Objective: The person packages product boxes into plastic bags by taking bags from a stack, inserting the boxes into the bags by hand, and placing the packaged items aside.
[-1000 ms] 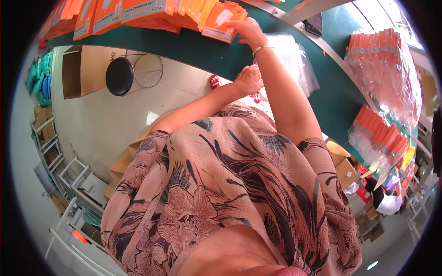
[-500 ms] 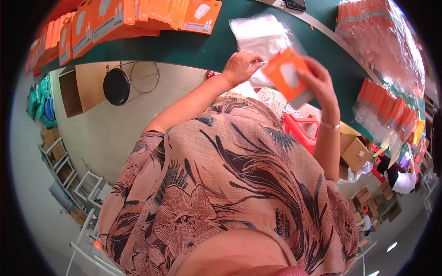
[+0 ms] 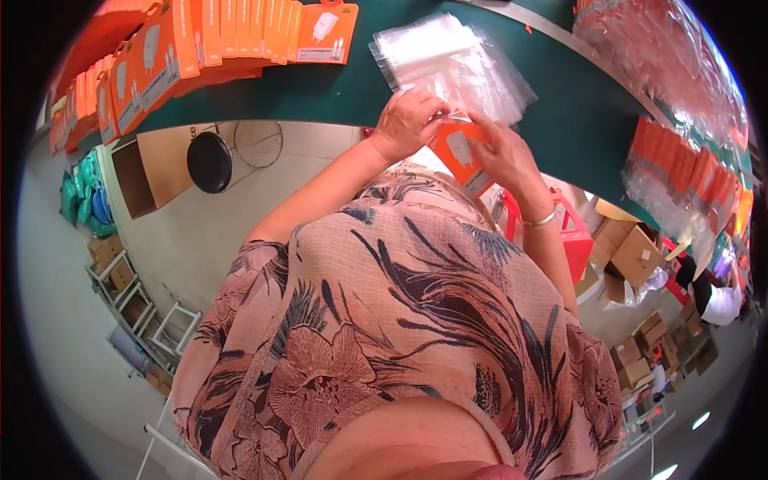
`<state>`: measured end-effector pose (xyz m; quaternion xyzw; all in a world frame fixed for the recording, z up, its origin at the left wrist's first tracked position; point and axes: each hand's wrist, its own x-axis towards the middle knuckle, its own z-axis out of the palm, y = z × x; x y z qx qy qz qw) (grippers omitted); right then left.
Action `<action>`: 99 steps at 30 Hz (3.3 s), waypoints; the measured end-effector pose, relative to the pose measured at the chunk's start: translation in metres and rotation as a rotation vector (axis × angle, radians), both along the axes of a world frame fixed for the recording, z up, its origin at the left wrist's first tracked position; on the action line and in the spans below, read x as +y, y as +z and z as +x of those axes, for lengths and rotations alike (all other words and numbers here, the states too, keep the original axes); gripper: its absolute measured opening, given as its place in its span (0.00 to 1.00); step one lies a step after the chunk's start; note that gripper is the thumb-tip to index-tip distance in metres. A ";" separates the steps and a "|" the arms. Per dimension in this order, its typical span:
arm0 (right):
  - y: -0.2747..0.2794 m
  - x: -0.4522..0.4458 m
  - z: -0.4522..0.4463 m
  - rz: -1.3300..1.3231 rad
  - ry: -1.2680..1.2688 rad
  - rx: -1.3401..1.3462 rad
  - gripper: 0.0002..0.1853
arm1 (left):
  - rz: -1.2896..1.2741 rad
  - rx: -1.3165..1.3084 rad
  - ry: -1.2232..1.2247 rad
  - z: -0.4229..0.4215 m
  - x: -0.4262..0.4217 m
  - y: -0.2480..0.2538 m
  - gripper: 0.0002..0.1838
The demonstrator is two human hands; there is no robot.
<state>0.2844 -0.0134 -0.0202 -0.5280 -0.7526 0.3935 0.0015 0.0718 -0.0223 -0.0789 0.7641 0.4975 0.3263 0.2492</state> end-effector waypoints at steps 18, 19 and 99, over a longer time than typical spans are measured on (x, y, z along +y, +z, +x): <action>-0.049 -0.039 -0.014 -0.071 -0.686 0.709 0.20 | -0.214 0.110 0.262 -0.002 -0.054 -0.015 0.07; -0.048 -0.039 -0.015 -0.093 -0.724 0.735 0.19 | -0.117 0.110 0.201 -0.001 -0.057 -0.012 0.08; -0.059 -0.046 0.053 -0.782 -0.188 0.530 0.19 | -0.308 -0.412 0.470 -0.024 0.002 0.028 0.08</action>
